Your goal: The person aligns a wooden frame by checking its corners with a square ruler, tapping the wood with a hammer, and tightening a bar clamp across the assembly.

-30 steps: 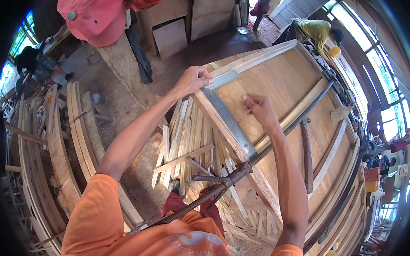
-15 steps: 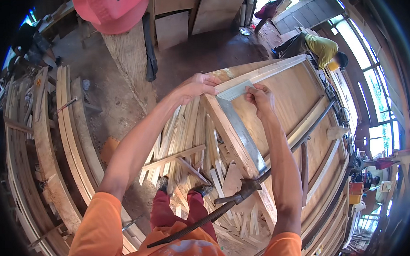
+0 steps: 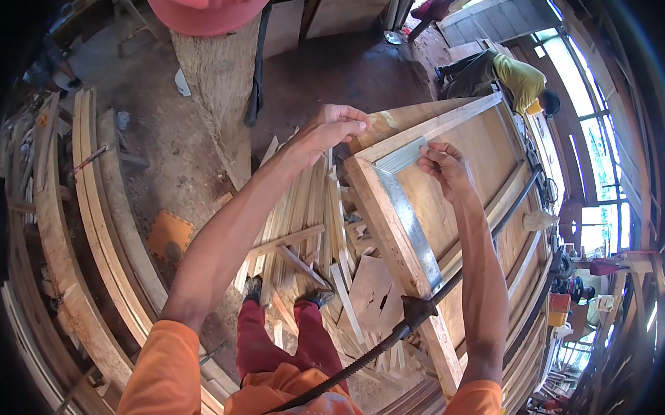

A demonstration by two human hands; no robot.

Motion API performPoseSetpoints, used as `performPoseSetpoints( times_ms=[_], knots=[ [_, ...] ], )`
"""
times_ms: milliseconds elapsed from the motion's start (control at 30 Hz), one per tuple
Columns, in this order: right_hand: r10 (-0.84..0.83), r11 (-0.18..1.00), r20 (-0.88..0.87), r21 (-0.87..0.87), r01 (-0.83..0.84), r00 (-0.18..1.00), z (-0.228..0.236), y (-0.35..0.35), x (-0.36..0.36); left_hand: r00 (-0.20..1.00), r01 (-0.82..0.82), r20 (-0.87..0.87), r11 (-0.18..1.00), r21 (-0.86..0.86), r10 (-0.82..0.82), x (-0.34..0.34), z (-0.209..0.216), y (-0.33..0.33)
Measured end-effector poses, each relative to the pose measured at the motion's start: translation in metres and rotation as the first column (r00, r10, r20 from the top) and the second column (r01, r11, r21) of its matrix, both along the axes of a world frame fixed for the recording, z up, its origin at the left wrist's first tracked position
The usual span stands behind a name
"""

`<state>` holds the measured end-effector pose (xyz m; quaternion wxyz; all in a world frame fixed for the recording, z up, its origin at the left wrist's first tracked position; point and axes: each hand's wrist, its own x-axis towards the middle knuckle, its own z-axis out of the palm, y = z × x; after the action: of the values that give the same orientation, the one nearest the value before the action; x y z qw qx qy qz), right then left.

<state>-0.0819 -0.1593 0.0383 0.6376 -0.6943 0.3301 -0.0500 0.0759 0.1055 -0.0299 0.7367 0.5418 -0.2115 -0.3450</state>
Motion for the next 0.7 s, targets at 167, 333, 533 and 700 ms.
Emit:
performPoseSetpoints(
  times_ms=[167, 333, 533, 700],
  knots=[
    [-0.026, 0.999, -0.025, -0.033, 0.025, 0.999, 0.001, 0.001, 0.002, 0.993, 0.051, 0.100, 0.998, 0.044, -0.055, -0.001, 0.017, 0.000],
    [-0.054, 0.998, -0.001, -0.022, 0.054, 0.999, -0.003, -0.002, 0.002, 0.924, 0.245, 0.269, 0.961, 0.129, -0.272, -0.009, 0.014, -0.004],
    [-0.079, 0.997, 0.046, -0.014, 0.080, 0.996, -0.014, -0.007, 0.002, 0.907, 0.267, 0.299, 0.955, 0.129, -0.295, -0.002, 0.007, -0.008],
    [-0.098, 0.993, 0.079, -0.061, 0.102, 0.992, -0.017, -0.001, 0.001, 0.914, 0.233, 0.308, 0.963, 0.134, -0.264, 0.000, 0.008, -0.007]
  ],
)
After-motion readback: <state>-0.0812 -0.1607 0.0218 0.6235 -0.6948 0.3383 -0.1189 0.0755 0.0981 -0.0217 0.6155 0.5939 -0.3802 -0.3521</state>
